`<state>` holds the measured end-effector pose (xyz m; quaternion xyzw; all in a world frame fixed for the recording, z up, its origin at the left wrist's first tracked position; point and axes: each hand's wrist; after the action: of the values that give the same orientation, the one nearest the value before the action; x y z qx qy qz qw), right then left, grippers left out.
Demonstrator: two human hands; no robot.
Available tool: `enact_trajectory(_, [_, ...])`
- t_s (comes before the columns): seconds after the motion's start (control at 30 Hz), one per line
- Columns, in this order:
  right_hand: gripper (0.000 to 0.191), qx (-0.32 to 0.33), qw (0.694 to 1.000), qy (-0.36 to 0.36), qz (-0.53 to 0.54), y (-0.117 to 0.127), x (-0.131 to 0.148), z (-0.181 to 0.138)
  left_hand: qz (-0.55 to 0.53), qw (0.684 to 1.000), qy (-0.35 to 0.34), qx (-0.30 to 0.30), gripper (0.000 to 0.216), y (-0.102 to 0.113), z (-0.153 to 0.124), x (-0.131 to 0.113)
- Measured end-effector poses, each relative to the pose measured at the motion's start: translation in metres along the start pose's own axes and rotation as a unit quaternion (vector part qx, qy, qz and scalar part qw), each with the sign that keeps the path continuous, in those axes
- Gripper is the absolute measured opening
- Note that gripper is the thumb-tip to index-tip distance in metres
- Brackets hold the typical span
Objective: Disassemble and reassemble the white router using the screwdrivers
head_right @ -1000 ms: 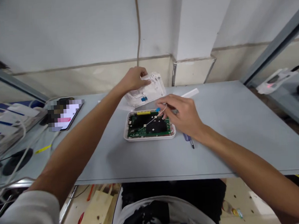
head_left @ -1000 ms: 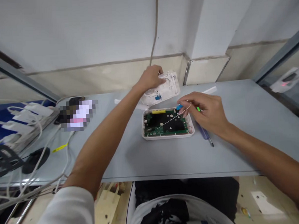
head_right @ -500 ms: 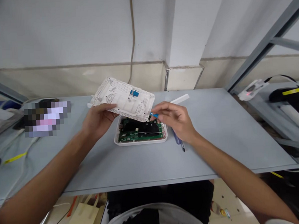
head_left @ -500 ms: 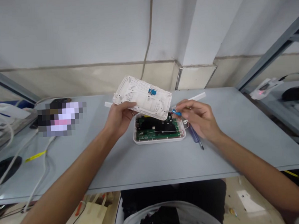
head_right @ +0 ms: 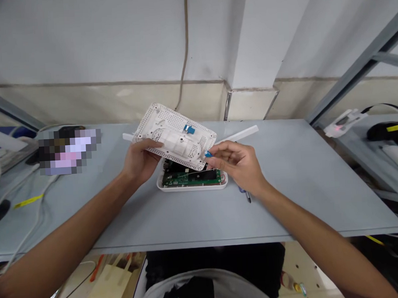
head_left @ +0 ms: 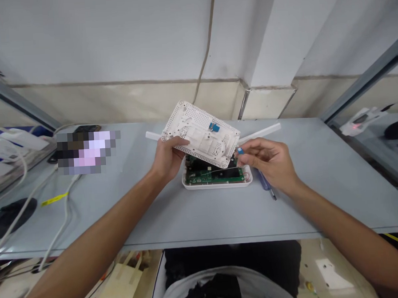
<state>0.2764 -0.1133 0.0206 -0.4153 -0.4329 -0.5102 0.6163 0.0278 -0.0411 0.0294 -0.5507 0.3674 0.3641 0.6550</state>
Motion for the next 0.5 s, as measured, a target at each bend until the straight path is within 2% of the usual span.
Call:
enact_trajectory(0.13, [0.014, -0.017, 1.0, 0.011, -0.023, -0.0013, 0.0008, -0.0019, 0.014, 1.0, -0.001, -0.013, 0.067, -0.0003, -0.001, 0.0009])
enact_trajectory(0.3, [0.026, -0.033, 0.995, 0.057, -0.07, -0.004, 0.0011, -0.0019, 0.023, 0.999, -0.004, -0.022, 0.063, -0.0029, -0.0031, 0.0004])
enact_trajectory(0.5, [0.024, -0.02, 0.997, 0.035, -0.06, -0.0041, -0.0018, -0.0015, 0.027, 0.998, -0.031, -0.037, 0.062, -0.0015, -0.0012, -0.0009])
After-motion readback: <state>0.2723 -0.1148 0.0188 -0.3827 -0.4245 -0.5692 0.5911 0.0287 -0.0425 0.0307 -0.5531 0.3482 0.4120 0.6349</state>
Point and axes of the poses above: each hand's wrist, its own z-axis towards the middle knuckle, its own y-axis out of the back of the hand, x = y × z, and after that the axes turned 3 degrees about -y, right-handed
